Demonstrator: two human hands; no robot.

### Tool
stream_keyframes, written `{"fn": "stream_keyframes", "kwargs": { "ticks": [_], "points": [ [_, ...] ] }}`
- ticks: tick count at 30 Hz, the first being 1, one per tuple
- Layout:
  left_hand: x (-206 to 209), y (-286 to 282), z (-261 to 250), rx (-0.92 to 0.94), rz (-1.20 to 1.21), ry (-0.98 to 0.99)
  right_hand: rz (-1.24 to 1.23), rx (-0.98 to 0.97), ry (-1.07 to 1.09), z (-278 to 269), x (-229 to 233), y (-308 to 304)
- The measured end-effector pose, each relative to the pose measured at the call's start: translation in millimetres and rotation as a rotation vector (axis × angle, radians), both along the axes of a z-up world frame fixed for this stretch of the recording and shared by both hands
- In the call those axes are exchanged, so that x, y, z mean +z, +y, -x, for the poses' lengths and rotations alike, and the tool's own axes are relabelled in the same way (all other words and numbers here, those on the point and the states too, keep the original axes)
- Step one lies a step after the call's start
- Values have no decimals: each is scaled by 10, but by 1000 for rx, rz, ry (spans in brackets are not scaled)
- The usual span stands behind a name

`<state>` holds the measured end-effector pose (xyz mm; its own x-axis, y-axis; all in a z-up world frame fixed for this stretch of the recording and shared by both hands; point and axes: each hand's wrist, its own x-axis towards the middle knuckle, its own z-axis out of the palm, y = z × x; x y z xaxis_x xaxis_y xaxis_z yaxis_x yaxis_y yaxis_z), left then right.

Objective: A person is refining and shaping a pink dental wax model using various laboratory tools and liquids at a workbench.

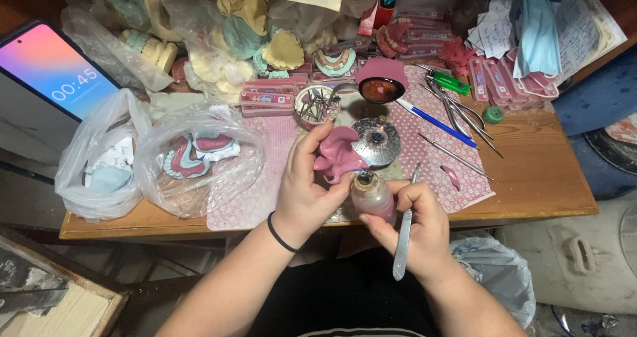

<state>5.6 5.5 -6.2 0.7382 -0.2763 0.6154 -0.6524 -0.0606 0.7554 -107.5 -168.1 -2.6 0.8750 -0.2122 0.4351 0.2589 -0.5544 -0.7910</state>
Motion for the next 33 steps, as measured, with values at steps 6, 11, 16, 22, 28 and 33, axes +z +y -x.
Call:
{"fn": "stream_keyframes", "kwargs": {
  "ticks": [6,11,16,22,28,33],
  "points": [
    [-30,2,12,-3,-3,48,24,-86,18,9,-37,-96],
    [-60,-23,-14,-33,59,66,-26,-114,-81,13,-111,-305],
    [-9,-24,-10,-113,118,140,-161,-294,-254,-62,-81,-771],
    [167,-44,35,-206,48,399,-20,-606,-302,-21,-237,-1968],
    [95,-40,-8,-247,40,505,50,-793,-98,-33,-353,-2202],
    [47,-31,-38,-316,86,500,-108,-710,-228,-92,-412,-2219]
  ]
}}
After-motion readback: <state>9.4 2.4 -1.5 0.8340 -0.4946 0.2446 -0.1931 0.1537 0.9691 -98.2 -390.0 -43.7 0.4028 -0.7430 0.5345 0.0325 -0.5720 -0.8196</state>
